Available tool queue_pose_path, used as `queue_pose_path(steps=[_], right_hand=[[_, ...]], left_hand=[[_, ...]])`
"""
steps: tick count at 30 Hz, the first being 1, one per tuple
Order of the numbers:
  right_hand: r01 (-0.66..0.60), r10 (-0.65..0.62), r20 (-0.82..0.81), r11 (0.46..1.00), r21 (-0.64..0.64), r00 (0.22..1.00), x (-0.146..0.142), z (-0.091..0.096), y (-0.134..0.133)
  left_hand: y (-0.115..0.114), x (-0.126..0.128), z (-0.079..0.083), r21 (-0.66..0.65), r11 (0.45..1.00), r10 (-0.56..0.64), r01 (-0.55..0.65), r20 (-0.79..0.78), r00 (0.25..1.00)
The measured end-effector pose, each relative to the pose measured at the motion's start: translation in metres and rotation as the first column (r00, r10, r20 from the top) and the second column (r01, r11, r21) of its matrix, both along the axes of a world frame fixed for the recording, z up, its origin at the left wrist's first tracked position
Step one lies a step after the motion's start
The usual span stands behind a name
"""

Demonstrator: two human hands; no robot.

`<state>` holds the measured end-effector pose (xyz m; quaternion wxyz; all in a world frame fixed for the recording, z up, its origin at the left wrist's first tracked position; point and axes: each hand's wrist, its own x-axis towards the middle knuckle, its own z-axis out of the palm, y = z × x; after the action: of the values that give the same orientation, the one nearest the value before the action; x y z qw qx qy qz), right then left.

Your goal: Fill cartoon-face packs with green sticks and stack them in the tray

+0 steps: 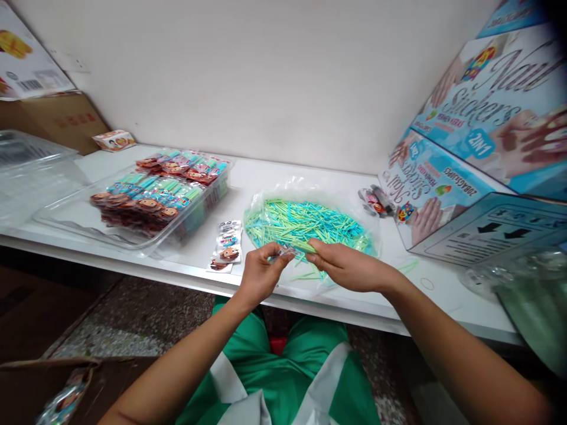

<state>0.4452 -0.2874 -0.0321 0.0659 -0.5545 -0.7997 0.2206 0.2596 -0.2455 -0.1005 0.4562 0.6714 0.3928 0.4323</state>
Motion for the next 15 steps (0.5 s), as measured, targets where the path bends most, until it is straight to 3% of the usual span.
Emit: queue_pose_path(steps=[8, 12, 15], right_hand=[[-0.07, 0.072, 0.04, 0.996, -0.054, 0.997, 0.002, 0.001, -0.001], [-0.088, 0.097, 0.105, 0.993, -0.082, 0.99, 0.003, 0.001, 0.0], [-0.096, 0.109, 0.168, 0.992, -0.082, 0.98, 0.004, 0.0, -0.001]], left_hand=[[0.001, -0.006, -0.006, 0.178, 0.984, 0.02, -0.002, -0.099, 0.995], [0.003, -0.011, -0.013, 0.389, 0.921, 0.061, 0.016, -0.184, 0.981], [0.003, -0.013, -0.015, 0.408, 0.912, 0.05, 0.041, -0.21, 0.977]])
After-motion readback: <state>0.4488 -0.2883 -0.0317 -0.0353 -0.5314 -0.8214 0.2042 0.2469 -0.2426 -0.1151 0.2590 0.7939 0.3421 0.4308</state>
